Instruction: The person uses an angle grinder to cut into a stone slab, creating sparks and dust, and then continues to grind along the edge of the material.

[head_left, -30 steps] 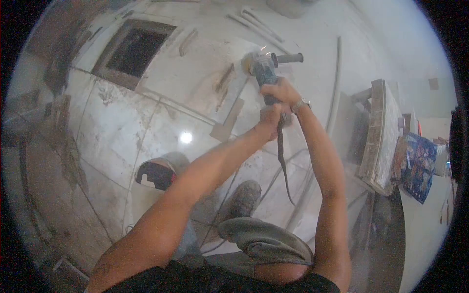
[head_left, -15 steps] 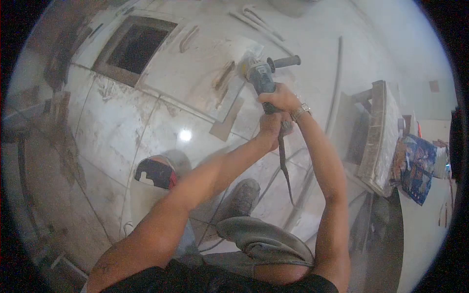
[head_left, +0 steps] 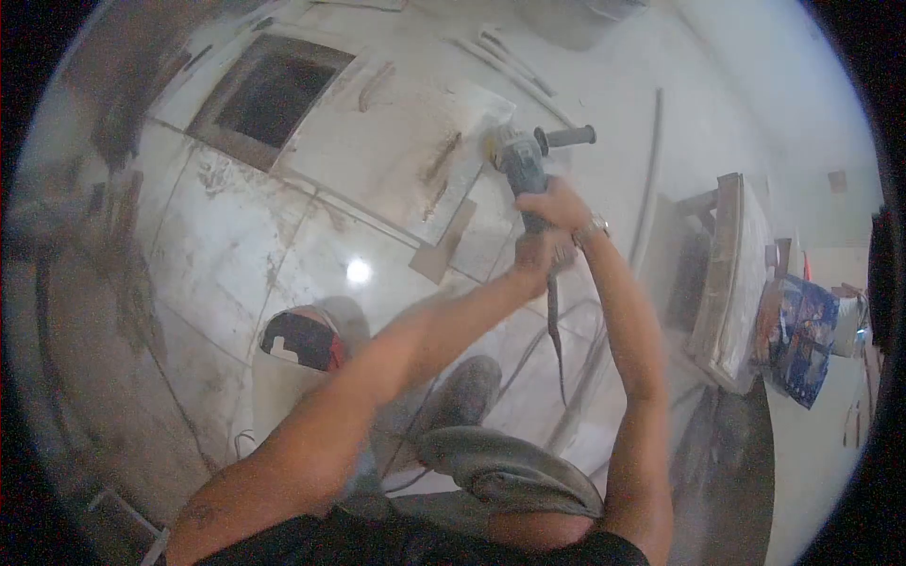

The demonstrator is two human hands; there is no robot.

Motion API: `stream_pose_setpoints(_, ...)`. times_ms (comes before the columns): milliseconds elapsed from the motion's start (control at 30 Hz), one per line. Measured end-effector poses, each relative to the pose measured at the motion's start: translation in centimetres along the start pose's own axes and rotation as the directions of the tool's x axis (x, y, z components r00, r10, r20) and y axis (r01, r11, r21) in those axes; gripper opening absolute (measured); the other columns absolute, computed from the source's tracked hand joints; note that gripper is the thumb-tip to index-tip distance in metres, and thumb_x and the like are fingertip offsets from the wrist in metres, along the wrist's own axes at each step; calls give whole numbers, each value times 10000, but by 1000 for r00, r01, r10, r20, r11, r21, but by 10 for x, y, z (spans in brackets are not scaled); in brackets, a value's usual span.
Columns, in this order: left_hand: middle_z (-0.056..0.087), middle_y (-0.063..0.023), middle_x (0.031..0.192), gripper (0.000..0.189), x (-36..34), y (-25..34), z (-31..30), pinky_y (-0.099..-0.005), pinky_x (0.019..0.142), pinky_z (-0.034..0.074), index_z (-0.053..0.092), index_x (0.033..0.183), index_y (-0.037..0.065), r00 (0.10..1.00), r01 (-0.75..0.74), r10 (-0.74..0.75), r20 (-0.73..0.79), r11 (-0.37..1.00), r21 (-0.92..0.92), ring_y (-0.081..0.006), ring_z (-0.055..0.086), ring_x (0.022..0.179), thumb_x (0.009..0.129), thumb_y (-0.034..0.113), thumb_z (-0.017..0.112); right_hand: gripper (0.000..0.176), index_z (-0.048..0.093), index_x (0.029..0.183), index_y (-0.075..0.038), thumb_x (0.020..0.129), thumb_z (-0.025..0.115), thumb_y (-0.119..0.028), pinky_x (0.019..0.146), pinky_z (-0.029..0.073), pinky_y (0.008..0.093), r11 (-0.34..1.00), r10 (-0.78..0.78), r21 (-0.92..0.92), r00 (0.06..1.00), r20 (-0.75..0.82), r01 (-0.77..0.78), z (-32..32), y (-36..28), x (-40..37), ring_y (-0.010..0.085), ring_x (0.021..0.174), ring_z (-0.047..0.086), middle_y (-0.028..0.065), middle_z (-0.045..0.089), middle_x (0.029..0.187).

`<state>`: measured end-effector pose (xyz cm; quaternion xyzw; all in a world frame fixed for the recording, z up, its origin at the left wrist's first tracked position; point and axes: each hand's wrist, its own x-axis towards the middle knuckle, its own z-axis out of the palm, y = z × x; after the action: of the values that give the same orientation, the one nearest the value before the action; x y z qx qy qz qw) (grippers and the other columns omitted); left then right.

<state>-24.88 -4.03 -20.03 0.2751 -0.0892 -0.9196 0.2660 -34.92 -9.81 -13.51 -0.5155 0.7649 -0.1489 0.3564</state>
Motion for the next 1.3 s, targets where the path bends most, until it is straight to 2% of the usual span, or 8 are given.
stream_pose_setpoints(233, 606, -59, 847, 227, -1, -9, 17, -355, 658, 539, 619, 955, 53, 972, -79, 88, -219, 996, 49, -190, 622, 737, 760, 142, 692, 648, 709, 1017, 36, 629, 783, -478, 795, 531, 407, 998, 32, -63, 996, 87, -27, -6, 1, 4, 293, 854, 693, 189, 718, 926)
stream_pose_setpoints(300, 648, -45, 943, 214, 56, -30, -22, -350, 762, 551, 608, 1032, 73, 920, -385, 324, 222, 853, 352, -196, 651, 850, 880, 222, 623, 660, 712, 1010, 36, 622, 781, -492, 790, 532, 405, 989, 68, -132, 997, 32, -63, -12, -1, 23, 287, 847, 690, 181, 717, 922)
stream_pose_setpoints(400, 603, -63, 862, 259, 63, 15, 6, -365, 684, 549, 608, 977, 69, 990, 19, -14, 141, 999, -34, -205, 625, 758, 754, 173, 689, 646, 678, 1054, 64, 657, 776, -436, 775, 522, 365, 999, 31, -12, 999, 43, -31, -23, 16, 60, 241, 829, 658, 136, 692, 896)
stream_pose_setpoints(500, 602, -59, 866, 255, 59, 44, 22, -365, 697, 560, 611, 967, 76, 993, 95, -100, 67, 993, 77, -202, 627, 762, 742, 165, 691, 650, 686, 1036, 67, 653, 777, -451, 772, 522, 370, 995, 102, -18, 994, 30, -101, -32, 14, 69, 253, 834, 658, 139, 697, 908)
stream_pose_setpoints(733, 609, -62, 871, 246, 43, 28, 17, -368, 710, 573, 610, 957, 86, 998, 48, -47, -35, 997, 52, -206, 625, 754, 732, 158, 679, 625, 706, 991, 75, 664, 775, -453, 751, 532, 376, 992, 6, -127, 998, -55, -13, -18, 20, 65, 249, 811, 676, 147, 712, 892)
stream_pose_setpoints(933, 622, -62, 870, 232, 86, 43, 7, -381, 694, 576, 618, 959, 90, 977, 62, -63, 202, 998, 10, -207, 633, 760, 743, 148, 679, 585, 713, 953, 66, 668, 775, -441, 697, 532, 375, 996, 69, -59, 994, -83, -74, -35, -6, 66, 229, 743, 670, 136, 710, 844)
stream_pose_setpoints(1133, 647, -48, 885, 172, 41, 32, 8, -389, 742, 572, 623, 970, 91, 996, 89, -91, 4, 977, 196, -210, 646, 797, 848, 206, 659, 553, 702, 959, 62, 681, 770, -410, 681, 528, 363, 992, 120, 51, 990, -66, -117, -15, 9, 42, 214, 732, 664, 129, 704, 844)
stream_pose_setpoints(1300, 620, -61, 796, 208, -18, -11, -4, -340, 634, 523, 637, 887, 48, 993, 73, -63, -104, 992, 99, -192, 627, 733, 729, 147, 731, 517, 712, 916, 18, 669, 786, -431, 727, 535, 377, 995, 65, 74, 998, -1, -65, 16, 18, -15, 227, 767, 687, 129, 719, 841)
